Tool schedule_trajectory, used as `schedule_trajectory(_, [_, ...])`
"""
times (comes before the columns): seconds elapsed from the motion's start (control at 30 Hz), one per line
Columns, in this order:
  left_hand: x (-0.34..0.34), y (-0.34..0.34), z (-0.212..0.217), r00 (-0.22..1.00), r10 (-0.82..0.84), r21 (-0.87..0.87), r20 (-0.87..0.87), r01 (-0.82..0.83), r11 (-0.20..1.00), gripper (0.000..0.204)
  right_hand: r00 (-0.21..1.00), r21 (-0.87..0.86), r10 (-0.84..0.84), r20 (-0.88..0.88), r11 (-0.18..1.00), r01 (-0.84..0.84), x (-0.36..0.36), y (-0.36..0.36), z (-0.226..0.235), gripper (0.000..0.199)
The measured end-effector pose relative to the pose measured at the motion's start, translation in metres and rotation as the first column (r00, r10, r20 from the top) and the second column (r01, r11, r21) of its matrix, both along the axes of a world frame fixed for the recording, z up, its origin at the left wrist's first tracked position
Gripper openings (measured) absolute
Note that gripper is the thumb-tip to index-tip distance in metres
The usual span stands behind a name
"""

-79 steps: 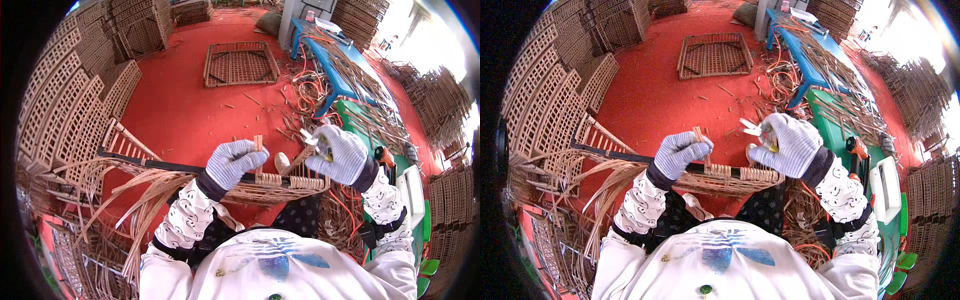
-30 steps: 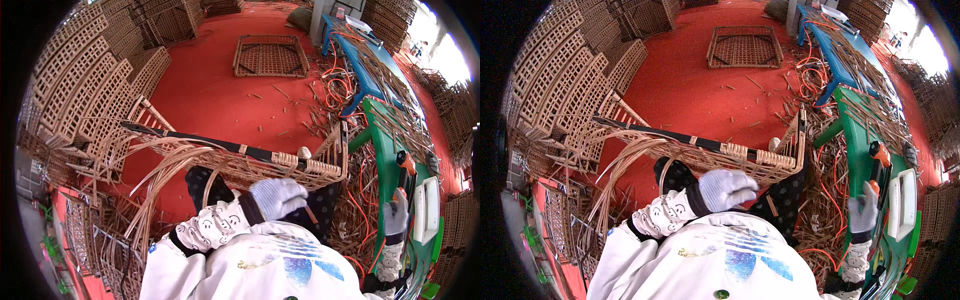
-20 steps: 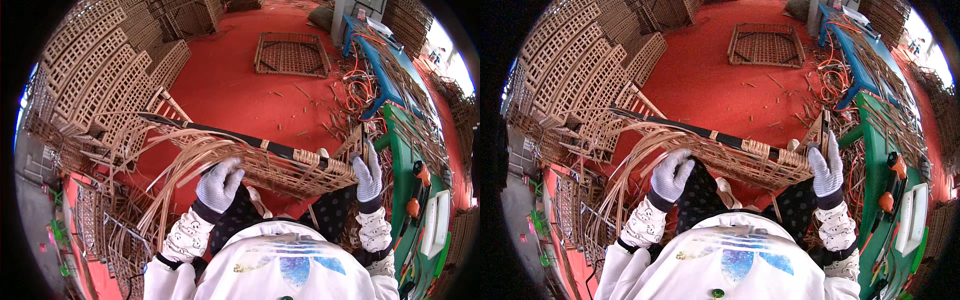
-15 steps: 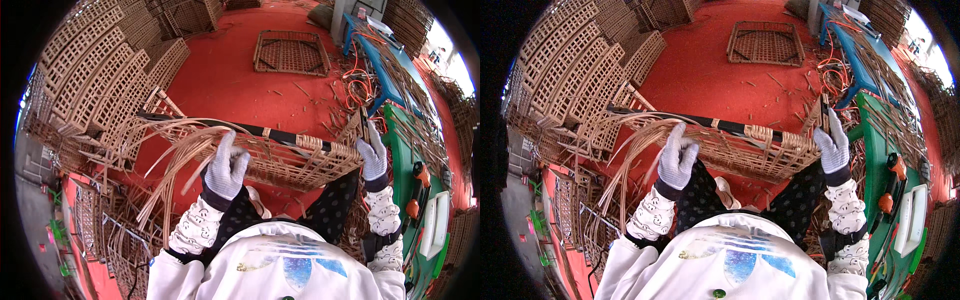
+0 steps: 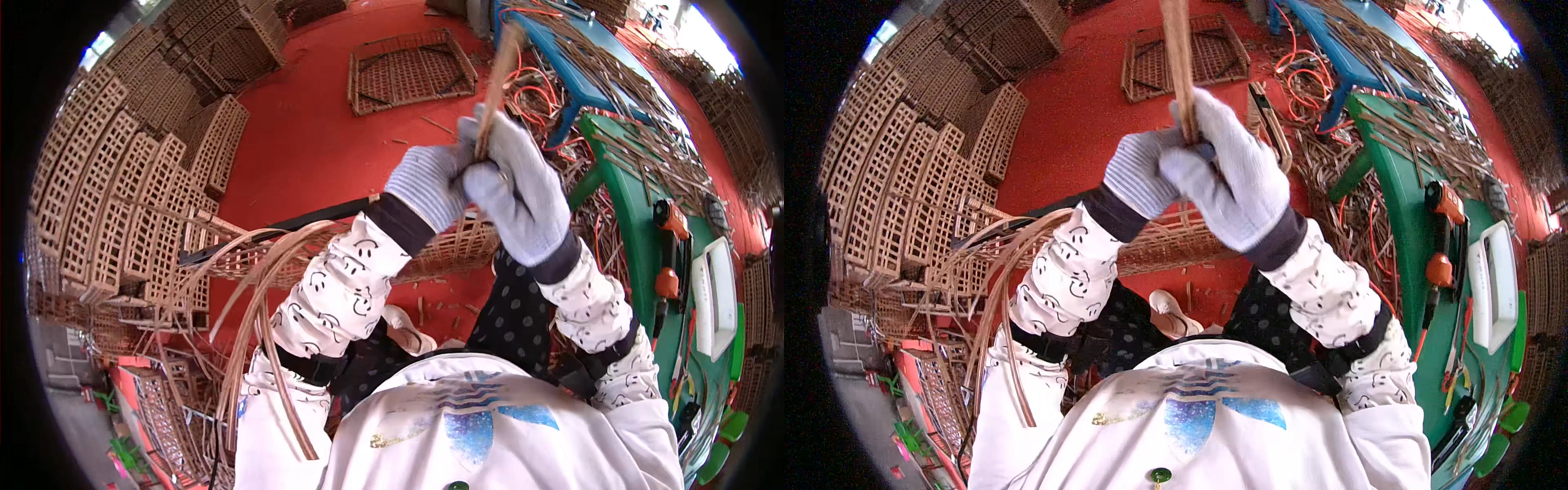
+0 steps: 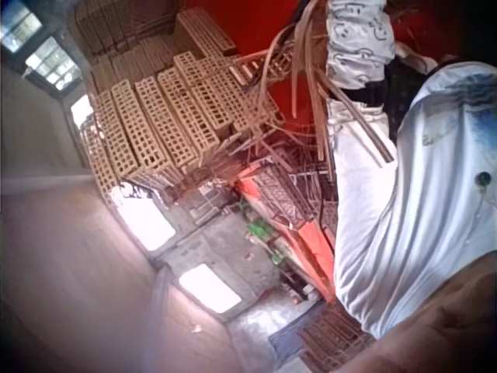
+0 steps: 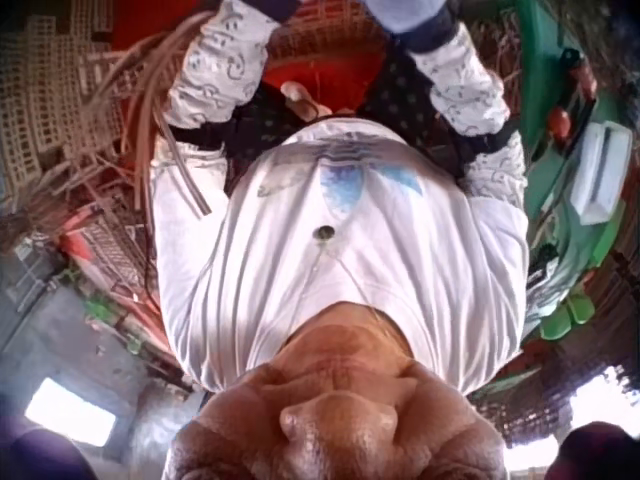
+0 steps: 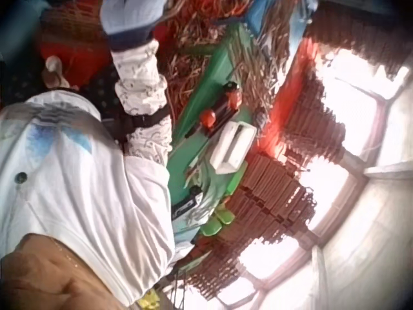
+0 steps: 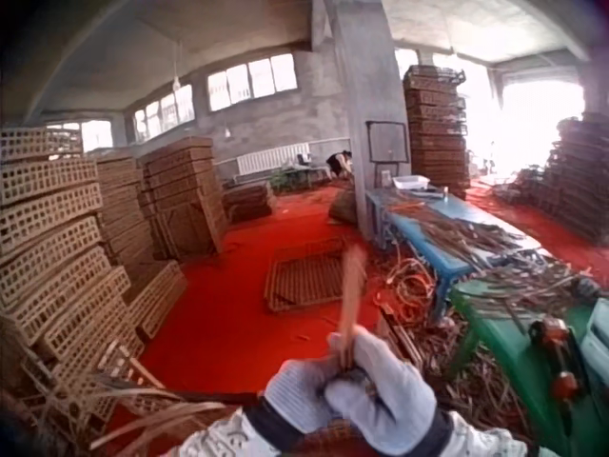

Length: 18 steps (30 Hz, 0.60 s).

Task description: Assembling and reinforcing a wicker or bamboo furniture frame using a pneumatic stapler and weaving techniques.

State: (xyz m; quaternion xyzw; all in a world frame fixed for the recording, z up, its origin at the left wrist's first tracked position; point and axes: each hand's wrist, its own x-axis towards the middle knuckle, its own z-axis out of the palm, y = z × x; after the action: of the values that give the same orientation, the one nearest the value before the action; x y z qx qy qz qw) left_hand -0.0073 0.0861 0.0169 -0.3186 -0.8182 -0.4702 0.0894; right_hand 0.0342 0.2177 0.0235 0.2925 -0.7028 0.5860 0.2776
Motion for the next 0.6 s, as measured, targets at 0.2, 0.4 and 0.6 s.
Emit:
schedule_trajectory(0.2, [-0.005,-0.034,-0.005,0.831,0.005,-0.422,-0.557,-0.288,0.859,0.047,0.876,-0.565,0.415,0.247,0.796,-0.218,-0.027,-0.006,-0.017,0.018])
schedule_trajectory(0.4, [0.014,-0.051,-0.030,0.967,0.130,-0.617,-0.221,-0.242,0.749,0.063,0.544,-0.880,0.773,0.326,0.458,-0.123,-0.018,-0.006,0.002,0.032])
schedule_trajectory(0.6, [0.019,-0.036,-0.037,0.917,0.204,-0.583,-0.344,-0.378,0.719,0.052,0.689,-0.611,0.449,0.569,0.792,-0.012,-0.013,-0.048,0.052,0.035])
